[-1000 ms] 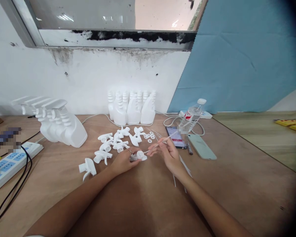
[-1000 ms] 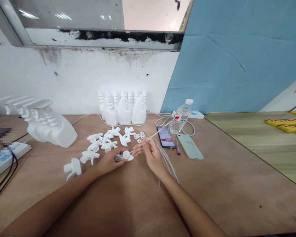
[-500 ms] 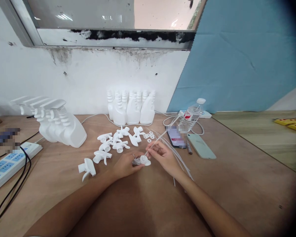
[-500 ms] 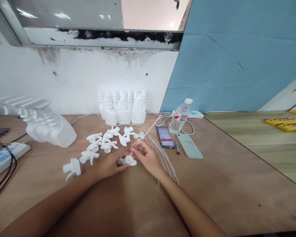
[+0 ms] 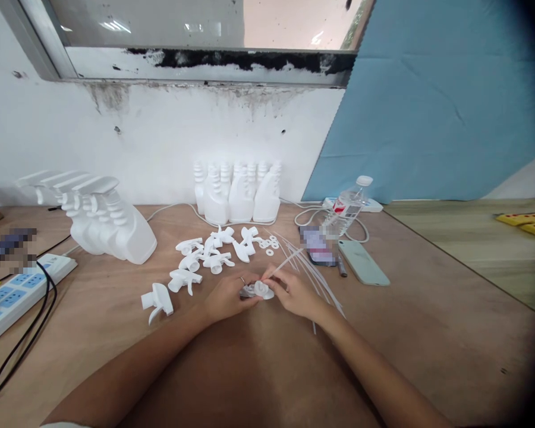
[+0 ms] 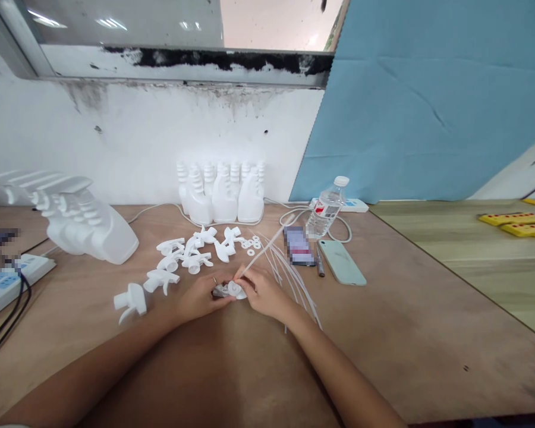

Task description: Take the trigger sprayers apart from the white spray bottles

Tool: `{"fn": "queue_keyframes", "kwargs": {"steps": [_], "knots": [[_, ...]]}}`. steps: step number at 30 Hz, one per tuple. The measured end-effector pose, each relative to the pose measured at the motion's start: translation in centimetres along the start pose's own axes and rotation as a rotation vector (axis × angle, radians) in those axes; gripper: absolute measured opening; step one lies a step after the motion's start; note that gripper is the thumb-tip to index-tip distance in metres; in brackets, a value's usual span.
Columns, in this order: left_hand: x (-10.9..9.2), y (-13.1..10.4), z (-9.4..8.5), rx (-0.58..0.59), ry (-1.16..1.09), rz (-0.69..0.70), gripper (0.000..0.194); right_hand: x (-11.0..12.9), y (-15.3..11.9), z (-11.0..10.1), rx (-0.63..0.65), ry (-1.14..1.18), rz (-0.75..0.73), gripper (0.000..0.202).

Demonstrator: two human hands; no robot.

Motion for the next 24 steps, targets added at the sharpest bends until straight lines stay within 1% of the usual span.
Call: {"fn": "queue_keyframes", "kwargs": {"steps": [4,10,12,14,16,18,20,22,24], "knots": [[0.1,0.0,0.1,0.006,-0.023,-0.001,0.035,0.5,-0.1,0.2,0.018,-0.045,-0.042,0.017],[0.6,-0.1,0.2,-0.003,-0.030,-0.040,0.028,0.4,0.0,0.9,0.026,-0.072,-0.107,0.015],[0.7,-0.1,0.2,-0.008,-0.037,-0.053,0.027,0.0,0.1,1.2,0.039,-0.055,-0.094,0.016],[0.7,0.0,0.1,-0.010,-0.054,-0.062,0.030,-0.8,0.0,1.4,0.045,0.007,-0.052,0.017],[0.8,0.1,0.0,-0.022,-0.075,-0.074,0.033,-1.8,0.0,1.5,0.013,0.097,0.001,0.018],[1.2,0.2,-0.4,-0.054,-0.105,-0.106,0.035,-2.7,-0.2,1.7,-0.043,0.171,0.042,0.020],[2.0,0.1,-1.1,-0.115,-0.153,-0.168,0.036,-3.0,-0.4,2.0,-0.088,0.197,0.049,0.022],[2.9,-0.1,-1.8,-0.185,-0.223,-0.226,0.036,-2.6,-0.6,2.2,-0.123,0.165,0.008,0.028],[3.7,-0.5,-2.5,-0.264,-0.301,-0.261,0.038,-1.3,-0.7,2.6,-0.123,0.056,-0.087,0.044]]}}
Point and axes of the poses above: each hand's wrist, its own y-axis towards the middle knuckle, its own z-axis out of the palm, x = y × z, the point moved 10 cm from there along y, towards the middle knuckle, and after that the axes turned 8 degrees about -y, right-handed, at the moved point
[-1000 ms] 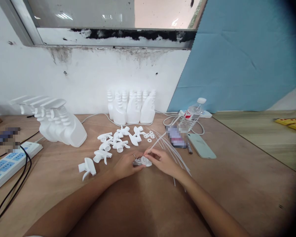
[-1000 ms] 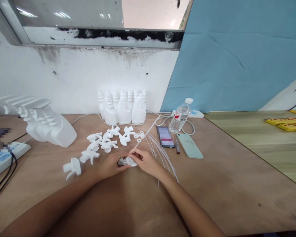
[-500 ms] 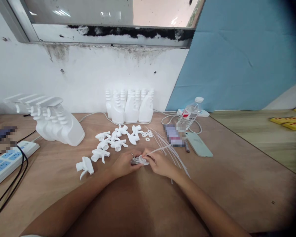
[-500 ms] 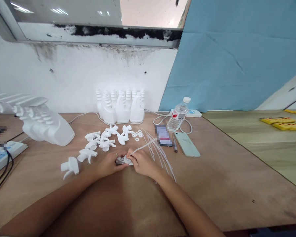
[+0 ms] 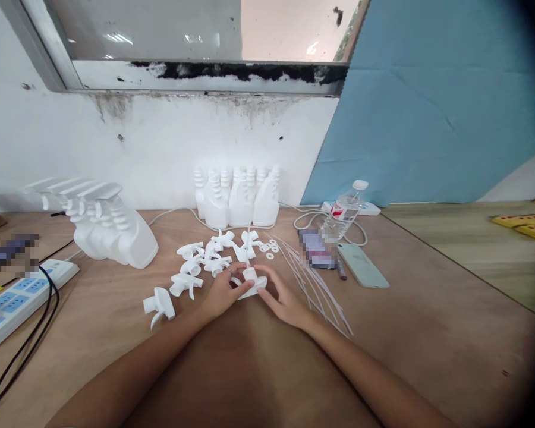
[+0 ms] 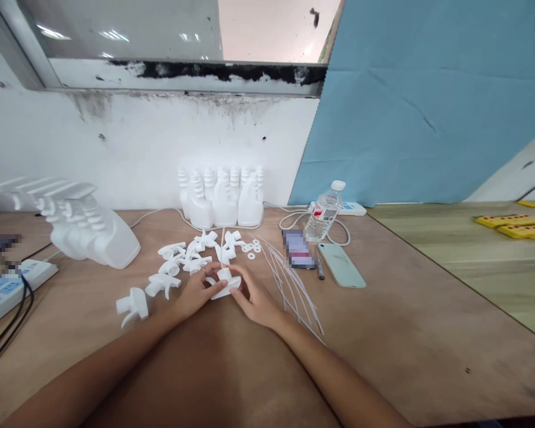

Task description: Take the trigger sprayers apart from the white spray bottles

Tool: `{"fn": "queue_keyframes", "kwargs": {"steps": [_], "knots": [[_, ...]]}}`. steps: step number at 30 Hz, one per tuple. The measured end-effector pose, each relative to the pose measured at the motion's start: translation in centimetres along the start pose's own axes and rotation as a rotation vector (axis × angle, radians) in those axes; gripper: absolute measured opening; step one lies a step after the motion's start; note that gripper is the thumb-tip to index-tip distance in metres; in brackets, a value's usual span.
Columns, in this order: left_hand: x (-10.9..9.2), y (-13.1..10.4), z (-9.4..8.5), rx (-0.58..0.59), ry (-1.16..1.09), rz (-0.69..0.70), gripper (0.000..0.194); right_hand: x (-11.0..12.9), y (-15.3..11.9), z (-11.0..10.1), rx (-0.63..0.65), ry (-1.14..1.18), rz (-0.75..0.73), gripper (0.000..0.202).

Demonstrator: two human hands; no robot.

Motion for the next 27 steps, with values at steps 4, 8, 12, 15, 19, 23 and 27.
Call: {"fn": "queue_keyframes", "kwargs": {"steps": [4,8,12,15,19,23,27], "knots": [[-0.5,-0.2,-1.0,-0.055,-0.107,-0.001,0.041,2.4,-0.4,1.2,0.043,-0.289,-0.242,0.058],[-3.1,-0.1,0.9,0.254,-0.057,0.052,0.044,2.7,-0.7,0.0,-0.070,-0.457,-0.348,0.058],[-4.6,3.8,-2.1,0.194,-0.097,0.120,0.045,2.1,-0.9,-2.2,-0.184,-0.533,-0.317,0.064],[-4.7,8.8,-8.9,-0.270,-0.025,0.194,0.040,2.1,-1.1,-3.7,-0.264,-0.537,-0.293,0.065],[-4.3,13.6,-14.3,-0.666,0.250,0.132,0.063,2.4,-1.0,-3.6,-0.242,-0.507,-0.306,0.060],[-3.3,15.6,-15.6,-0.771,0.453,0.004,0.087,2.8,-1.1,-2.4,-0.158,-0.490,-0.395,0.056],[-1.8,16.0,-15.4,-0.713,0.396,-0.019,0.093,3.3,-1.3,-2.4,-0.143,-0.497,-0.442,0.053]]}}
Point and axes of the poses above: each hand's wrist, its own y-axis towards the middle knuckle, its own z-axis out of the palm, x = y × z, the point moved 10 cm from there along y, towards the middle knuckle, and after that the axes turned 8 degrees about -y, right-handed, at the moved point
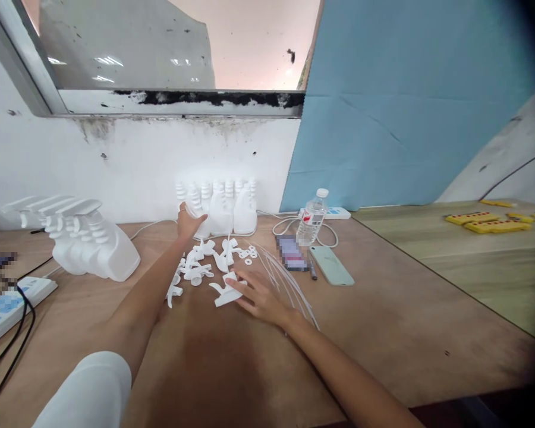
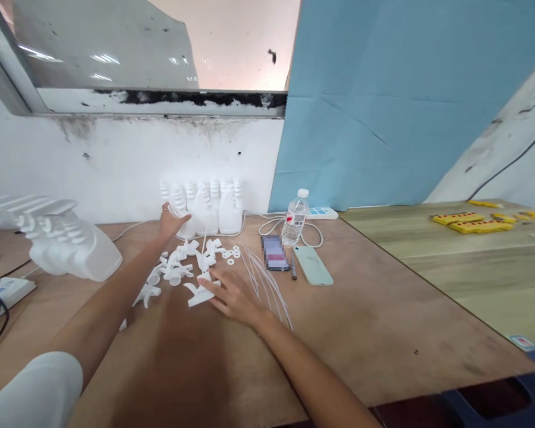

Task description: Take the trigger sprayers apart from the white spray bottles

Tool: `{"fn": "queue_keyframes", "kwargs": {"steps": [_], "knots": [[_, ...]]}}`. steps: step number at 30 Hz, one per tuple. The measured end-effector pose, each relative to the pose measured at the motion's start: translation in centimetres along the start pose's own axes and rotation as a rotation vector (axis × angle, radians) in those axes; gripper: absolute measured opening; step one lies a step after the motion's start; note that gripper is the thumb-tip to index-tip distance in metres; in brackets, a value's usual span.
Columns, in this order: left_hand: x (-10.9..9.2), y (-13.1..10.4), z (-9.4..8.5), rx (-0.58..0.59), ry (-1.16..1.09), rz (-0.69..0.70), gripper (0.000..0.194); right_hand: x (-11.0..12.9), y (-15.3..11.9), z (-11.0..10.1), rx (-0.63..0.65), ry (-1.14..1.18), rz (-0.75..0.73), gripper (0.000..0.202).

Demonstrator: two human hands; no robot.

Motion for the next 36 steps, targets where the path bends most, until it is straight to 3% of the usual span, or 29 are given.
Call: {"fn": "queue_keyframes", "kwargs": {"steps": [2,7,12,20,25,28,32,34,36], "knots": [[-0.5,-0.3,-0.7,-0.030,-0.082,0.085,0.088,0.4,0.1,-0.6,-0.018,-0.016,-0.024,0.053],[-4.1,-2.8,-3.2,-0.043,-0.151,0.443,0.073,3.1,0.6,-1.8,-0.010,-0.008,-0.150,0.052],[-6.4,-5.4,-5.0,0.003,-0.075,0.602,0.066,6.7,0.9,-2.2,-0.003,0.031,-0.307,0.049],[-6.0,-5.4,-7.2,-0.108,-0.066,0.613,0.062,7.8,1.0,-2.0,0.010,0.089,-0.327,0.047],[-5.9,-5.9,-7.1,-0.081,-0.052,0.648,0.060,7.7,1.1,-1.7,0.017,0.125,-0.322,0.048],[-6.0,-6.6,-6.9,-0.033,-0.042,0.678,0.059,7.8,1.1,-2.7,-0.051,0.175,-0.323,0.053],[-6.0,-7.7,-7.5,-0.005,-0.059,0.681,0.055,6.5,0.4,-6.4,-0.271,0.298,-0.153,0.054],[-6.2,-8.4,-7.7,0.035,-0.045,0.698,0.051,4.4,0.1,-8.3,-0.381,0.321,0.067,0.045],[-6.7,-9.2,-7.6,0.106,-0.023,0.725,0.049,1.7,-0.4,-10.9,-0.574,0.334,0.315,0.036]]}}
Point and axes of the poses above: each hand's wrist, its own y-axis towards the middle knuckle, its own z-axis out of the palm, x = y × z, the point moved 10 cm from there along y, towards the middle knuckle, and after that the axes turned 8 degrees about -y, right-handed, at the moved point
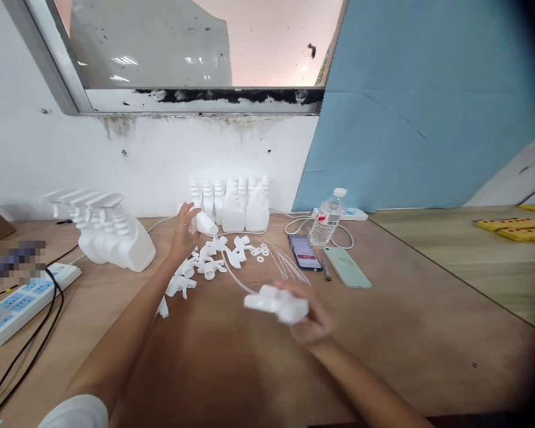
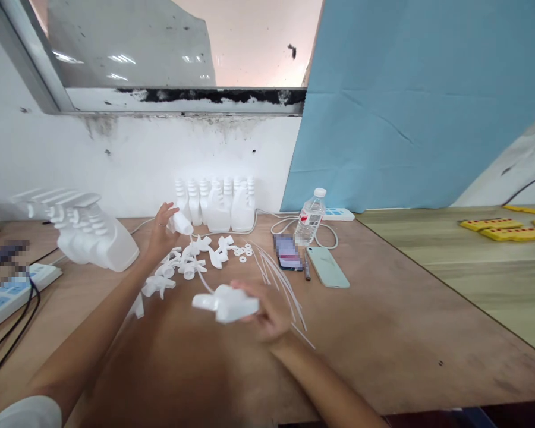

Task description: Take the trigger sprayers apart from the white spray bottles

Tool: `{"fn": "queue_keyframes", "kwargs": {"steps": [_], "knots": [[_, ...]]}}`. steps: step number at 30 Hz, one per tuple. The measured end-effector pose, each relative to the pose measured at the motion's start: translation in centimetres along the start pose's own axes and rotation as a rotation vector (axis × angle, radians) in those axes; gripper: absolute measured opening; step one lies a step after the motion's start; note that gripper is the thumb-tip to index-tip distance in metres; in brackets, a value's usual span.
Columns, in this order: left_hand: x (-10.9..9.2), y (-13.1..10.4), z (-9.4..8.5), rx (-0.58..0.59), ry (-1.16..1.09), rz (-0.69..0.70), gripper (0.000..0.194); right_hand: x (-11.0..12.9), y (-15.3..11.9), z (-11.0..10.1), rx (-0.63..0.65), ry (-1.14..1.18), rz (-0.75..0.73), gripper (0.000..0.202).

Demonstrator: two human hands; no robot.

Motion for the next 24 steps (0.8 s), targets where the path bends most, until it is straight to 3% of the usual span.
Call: {"fn": "queue_keyframes", "kwargs": {"steps": [3,5,9,14,18,21,23,24], "knots": [[-2.0,-0.1,0.2,0.114,-0.026,0.056,0.050,-2.2,3.2,-4.6,-0.424,0.188,0.241,0.027],[-3.8,-0.1,0.3,0.188,-0.052,0.094,0.053,-2.7,5.9,-6.7,-0.631,0.353,0.281,0.036],[-7.7,0.2,0.8,0.371,-0.158,0.081,0.065,-2.0,11.9,-7.6,-0.595,0.383,0.309,0.044],[-11.3,-0.8,3.0,0.732,-0.442,-0.113,0.076,-1.0,14.2,-7.3,-0.549,0.481,0.279,0.044],[-11.1,-1.7,3.9,0.824,-0.588,-0.316,0.061,-1.6,14.0,-8.6,-0.629,0.483,0.244,0.042],[-10.2,-2.4,4.6,0.836,-0.646,-0.450,0.053,-2.8,14.2,-9.2,-0.594,0.490,0.260,0.039],[-10.1,-2.8,5.0,0.853,-0.658,-0.480,0.049,-3.6,14.3,-9.4,-0.560,0.499,0.302,0.038],[-10.0,-2.6,4.9,0.807,-0.633,-0.474,0.045,-3.8,14.3,-9.7,-0.555,0.490,0.315,0.037]]}}
Point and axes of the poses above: each hand's wrist, its own y-axis towards the middle knuckle, its own z-axis out of the palm, x = y × z, the point moved 10 cm from there along y, towards the middle knuckle, and after that the axes turned 8 degrees about -y, right-handed, at the moved point
